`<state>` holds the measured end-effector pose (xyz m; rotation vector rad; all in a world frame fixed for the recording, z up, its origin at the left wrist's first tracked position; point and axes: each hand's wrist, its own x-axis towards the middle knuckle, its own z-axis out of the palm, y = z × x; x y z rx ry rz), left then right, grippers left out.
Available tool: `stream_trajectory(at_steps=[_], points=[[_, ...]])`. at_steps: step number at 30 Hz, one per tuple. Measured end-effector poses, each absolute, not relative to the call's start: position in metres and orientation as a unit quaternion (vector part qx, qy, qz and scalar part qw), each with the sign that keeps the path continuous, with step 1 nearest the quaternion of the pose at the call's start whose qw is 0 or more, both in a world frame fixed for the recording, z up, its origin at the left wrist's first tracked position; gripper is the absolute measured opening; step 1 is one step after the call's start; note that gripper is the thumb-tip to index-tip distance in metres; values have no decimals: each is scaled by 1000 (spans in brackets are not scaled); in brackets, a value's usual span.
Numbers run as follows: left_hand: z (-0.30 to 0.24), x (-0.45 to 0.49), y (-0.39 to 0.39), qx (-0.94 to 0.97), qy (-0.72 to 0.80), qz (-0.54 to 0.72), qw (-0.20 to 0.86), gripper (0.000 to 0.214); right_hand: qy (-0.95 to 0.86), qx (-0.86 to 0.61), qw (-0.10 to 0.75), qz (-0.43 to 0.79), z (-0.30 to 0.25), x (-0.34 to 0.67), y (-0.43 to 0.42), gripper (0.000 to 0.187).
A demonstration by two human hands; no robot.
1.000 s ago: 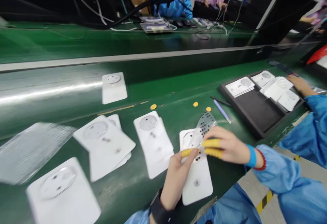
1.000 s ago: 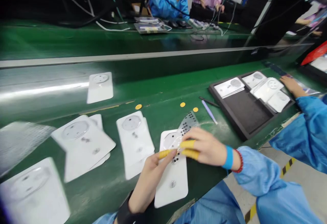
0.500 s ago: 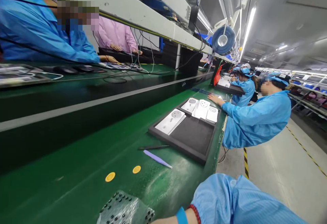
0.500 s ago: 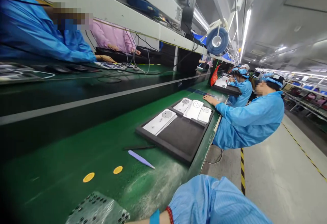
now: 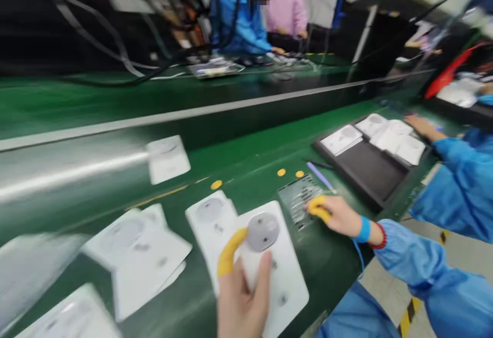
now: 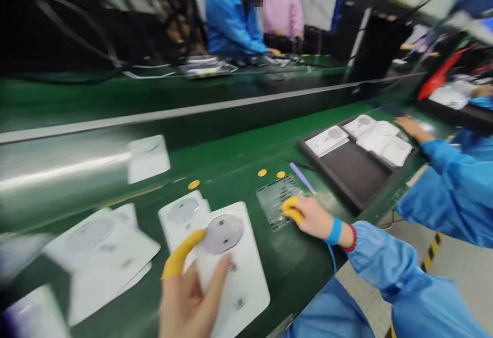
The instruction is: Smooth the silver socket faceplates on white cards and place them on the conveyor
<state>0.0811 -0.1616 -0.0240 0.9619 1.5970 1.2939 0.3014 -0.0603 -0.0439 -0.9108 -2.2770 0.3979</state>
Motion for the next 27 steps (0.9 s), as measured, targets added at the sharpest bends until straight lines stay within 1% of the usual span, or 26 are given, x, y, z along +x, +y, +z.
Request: stream_trajectory(at_steps=[3, 6, 10, 13, 16, 19, 24, 27], points=[[-15, 91, -162, 337, 637, 531, 446, 50, -822, -359, 386, 217, -25, 294, -59, 8], [-16, 98, -161, 328, 619, 526, 484, 52, -802, -333, 430, 247, -2, 268, -71, 6], [-19, 100, -167, 376, 593, 499, 508, 33, -825, -256, 451, 225, 4, 230, -83, 11], [-19, 100, -171, 384, 601, 496, 496, 28, -828, -239, 465, 202, -4, 220, -84, 14], [-20, 101, -173, 381, 612, 498, 482, 27, -833, -242, 464, 181, -9, 223, -84, 15], [-19, 101, -173, 381, 612, 490, 491, 26, -852, -239, 437, 162, -8, 228, -85, 15], [-13, 101, -172, 326, 567, 494, 573, 26, -854, -239, 423, 185, -2, 231, -84, 13], [-10, 101, -171, 302, 554, 497, 596, 28, -857, -237, 412, 201, 1, 232, -83, 16]])
